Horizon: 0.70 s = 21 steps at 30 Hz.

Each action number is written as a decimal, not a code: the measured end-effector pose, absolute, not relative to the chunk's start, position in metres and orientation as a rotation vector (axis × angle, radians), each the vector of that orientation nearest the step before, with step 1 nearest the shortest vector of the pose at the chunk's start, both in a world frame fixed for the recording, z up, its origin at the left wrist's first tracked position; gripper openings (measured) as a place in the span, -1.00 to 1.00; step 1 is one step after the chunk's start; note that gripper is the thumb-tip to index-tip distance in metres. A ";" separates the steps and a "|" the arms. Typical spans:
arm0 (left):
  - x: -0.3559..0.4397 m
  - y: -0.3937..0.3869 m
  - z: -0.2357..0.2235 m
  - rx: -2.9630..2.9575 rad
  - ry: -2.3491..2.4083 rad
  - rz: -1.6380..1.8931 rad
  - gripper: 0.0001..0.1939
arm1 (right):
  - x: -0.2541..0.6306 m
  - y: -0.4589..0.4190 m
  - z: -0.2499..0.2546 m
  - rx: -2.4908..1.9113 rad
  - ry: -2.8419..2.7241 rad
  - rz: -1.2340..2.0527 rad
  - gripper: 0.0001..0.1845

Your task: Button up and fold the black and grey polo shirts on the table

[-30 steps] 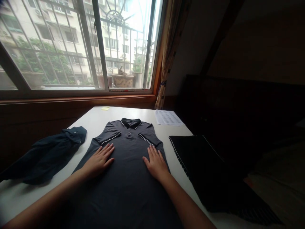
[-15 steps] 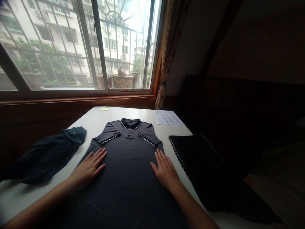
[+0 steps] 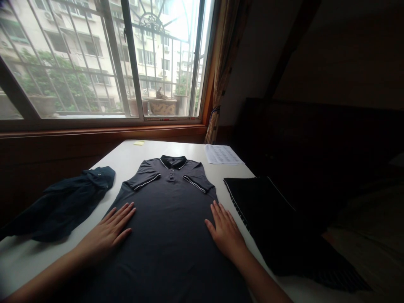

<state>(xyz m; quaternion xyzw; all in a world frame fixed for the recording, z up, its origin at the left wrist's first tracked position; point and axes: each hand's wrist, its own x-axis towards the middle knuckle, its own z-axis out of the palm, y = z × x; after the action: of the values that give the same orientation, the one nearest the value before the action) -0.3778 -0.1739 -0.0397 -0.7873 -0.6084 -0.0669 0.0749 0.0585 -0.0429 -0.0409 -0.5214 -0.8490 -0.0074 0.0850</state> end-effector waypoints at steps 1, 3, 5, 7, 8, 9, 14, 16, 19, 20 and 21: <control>-0.378 -0.175 -0.040 -2.361 -1.830 -0.199 -0.32 | 0.060 -0.044 -0.041 -1.553 -2.531 -0.024 -0.24; -0.378 -0.177 -0.040 -2.358 -1.835 -0.202 -0.31 | 0.061 -0.046 -0.041 -1.547 -2.527 -0.027 -0.25; -0.378 -0.178 -0.040 -2.357 -1.834 -0.204 -0.31 | 0.063 -0.049 -0.042 -1.542 -2.530 -0.033 -0.25; -0.378 -0.180 -0.041 -2.359 -1.828 -0.207 -0.31 | 0.065 -0.051 -0.042 -1.537 -2.536 -0.040 -0.25; -0.378 -0.181 -0.041 -2.360 -1.823 -0.210 -0.32 | 0.066 -0.052 -0.043 -1.533 -2.536 -0.045 -0.25; -0.378 -0.182 -0.041 -2.360 -1.817 -0.216 -0.32 | 0.067 -0.053 -0.044 -1.526 -2.534 -0.049 -0.25; -0.378 -0.187 -0.042 -2.346 -1.787 -0.231 -0.32 | 0.073 -0.060 -0.048 -1.498 -2.518 -0.068 -0.28; -0.378 -0.190 -0.042 -2.346 -1.777 -0.216 -0.31 | 0.075 -0.064 -0.048 -1.503 -2.523 -0.069 -0.28; -0.378 -0.194 -0.041 -2.343 -1.768 -0.199 -0.29 | 0.077 -0.069 -0.047 -1.519 -2.538 -0.066 -0.27; -0.378 -0.196 -0.041 -2.342 -1.766 -0.199 -0.29 | 0.078 -0.071 -0.046 -1.521 -2.538 -0.065 -0.26; -0.378 -0.198 -0.041 -2.340 -1.765 -0.200 -0.29 | 0.078 -0.072 -0.046 -1.521 -2.534 -0.067 -0.26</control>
<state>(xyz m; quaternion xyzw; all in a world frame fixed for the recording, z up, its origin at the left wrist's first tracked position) -0.3781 -0.1975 -0.0411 -0.7924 -0.5976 -0.0678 0.1016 0.0781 -0.0716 -0.0463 -0.5122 -0.8535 -0.0224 0.0926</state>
